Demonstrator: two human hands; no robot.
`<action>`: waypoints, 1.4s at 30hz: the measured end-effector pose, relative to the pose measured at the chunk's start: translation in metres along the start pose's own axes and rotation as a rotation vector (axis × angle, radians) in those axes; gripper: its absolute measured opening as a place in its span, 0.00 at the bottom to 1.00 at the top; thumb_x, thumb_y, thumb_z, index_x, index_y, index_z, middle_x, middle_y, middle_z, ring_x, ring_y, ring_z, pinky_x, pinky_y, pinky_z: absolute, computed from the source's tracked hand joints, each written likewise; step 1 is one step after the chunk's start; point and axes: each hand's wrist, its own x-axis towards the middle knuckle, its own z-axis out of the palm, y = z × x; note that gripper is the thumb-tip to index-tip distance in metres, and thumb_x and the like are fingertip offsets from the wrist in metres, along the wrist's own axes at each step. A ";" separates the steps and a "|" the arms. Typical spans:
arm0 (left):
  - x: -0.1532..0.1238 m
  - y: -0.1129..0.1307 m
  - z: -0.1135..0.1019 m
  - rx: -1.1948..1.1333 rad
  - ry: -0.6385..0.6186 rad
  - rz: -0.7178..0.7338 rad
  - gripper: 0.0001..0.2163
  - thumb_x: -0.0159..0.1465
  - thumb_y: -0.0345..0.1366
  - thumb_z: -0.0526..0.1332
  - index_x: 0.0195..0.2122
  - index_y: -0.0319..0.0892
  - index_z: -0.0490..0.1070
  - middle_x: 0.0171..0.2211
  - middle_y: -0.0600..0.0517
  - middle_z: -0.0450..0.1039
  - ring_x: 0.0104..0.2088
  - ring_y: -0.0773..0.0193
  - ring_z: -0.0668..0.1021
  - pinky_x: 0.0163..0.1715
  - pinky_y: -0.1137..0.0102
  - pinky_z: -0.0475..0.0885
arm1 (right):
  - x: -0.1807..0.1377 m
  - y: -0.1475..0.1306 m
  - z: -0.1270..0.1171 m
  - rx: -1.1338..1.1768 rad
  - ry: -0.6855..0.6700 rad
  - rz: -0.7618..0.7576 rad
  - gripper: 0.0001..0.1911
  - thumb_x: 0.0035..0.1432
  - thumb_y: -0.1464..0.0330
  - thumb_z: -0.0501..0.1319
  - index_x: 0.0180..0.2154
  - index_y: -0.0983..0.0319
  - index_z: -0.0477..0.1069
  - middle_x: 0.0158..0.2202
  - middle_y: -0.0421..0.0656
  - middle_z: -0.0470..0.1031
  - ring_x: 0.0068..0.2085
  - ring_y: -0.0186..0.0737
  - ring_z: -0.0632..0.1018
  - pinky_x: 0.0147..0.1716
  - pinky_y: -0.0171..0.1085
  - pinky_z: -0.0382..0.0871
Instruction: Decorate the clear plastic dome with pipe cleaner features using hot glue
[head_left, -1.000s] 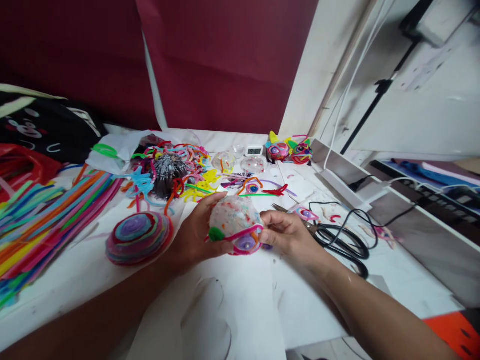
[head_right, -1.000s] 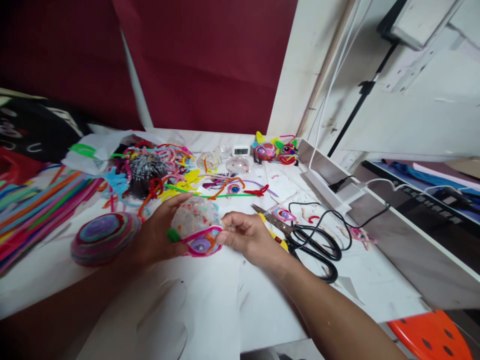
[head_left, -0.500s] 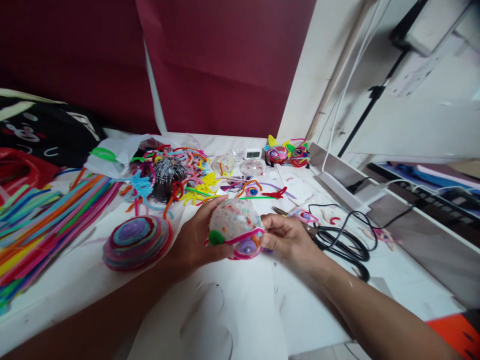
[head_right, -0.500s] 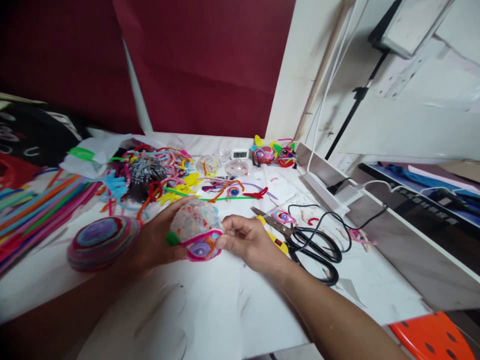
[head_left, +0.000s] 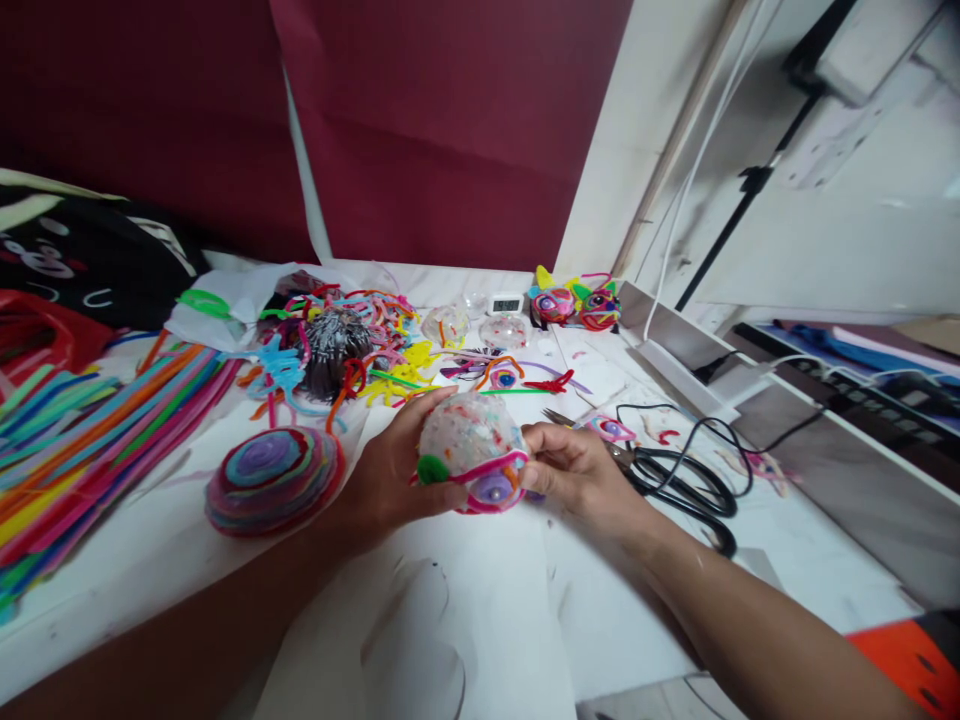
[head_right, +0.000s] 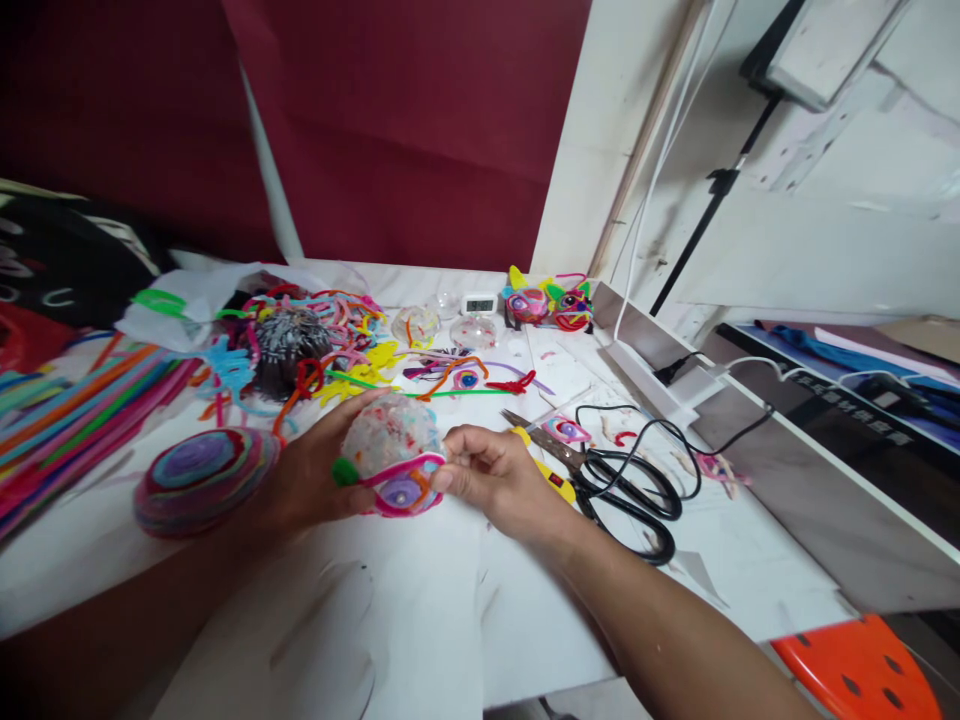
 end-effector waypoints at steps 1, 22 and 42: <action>0.000 0.000 -0.001 -0.003 -0.015 -0.008 0.41 0.44 0.40 0.75 0.60 0.47 0.64 0.57 0.45 0.68 0.57 0.41 0.70 0.50 0.61 0.72 | 0.000 0.000 0.000 0.005 -0.003 0.002 0.18 0.46 0.55 0.72 0.26 0.62 0.72 0.25 0.38 0.69 0.27 0.33 0.67 0.28 0.34 0.58; 0.003 -0.004 -0.002 -0.007 -0.076 -0.003 0.40 0.47 0.44 0.73 0.60 0.43 0.62 0.57 0.43 0.68 0.56 0.43 0.71 0.49 0.63 0.72 | 0.000 0.003 -0.001 0.033 -0.005 -0.008 0.18 0.47 0.56 0.72 0.28 0.63 0.72 0.26 0.39 0.70 0.28 0.32 0.69 0.29 0.34 0.60; 0.000 0.002 0.012 -0.241 0.006 -0.156 0.34 0.47 0.43 0.73 0.56 0.43 0.67 0.50 0.45 0.74 0.50 0.47 0.75 0.45 0.64 0.71 | 0.003 0.017 0.000 0.209 -0.004 0.041 0.15 0.50 0.60 0.71 0.30 0.63 0.71 0.23 0.35 0.71 0.23 0.27 0.67 0.24 0.29 0.56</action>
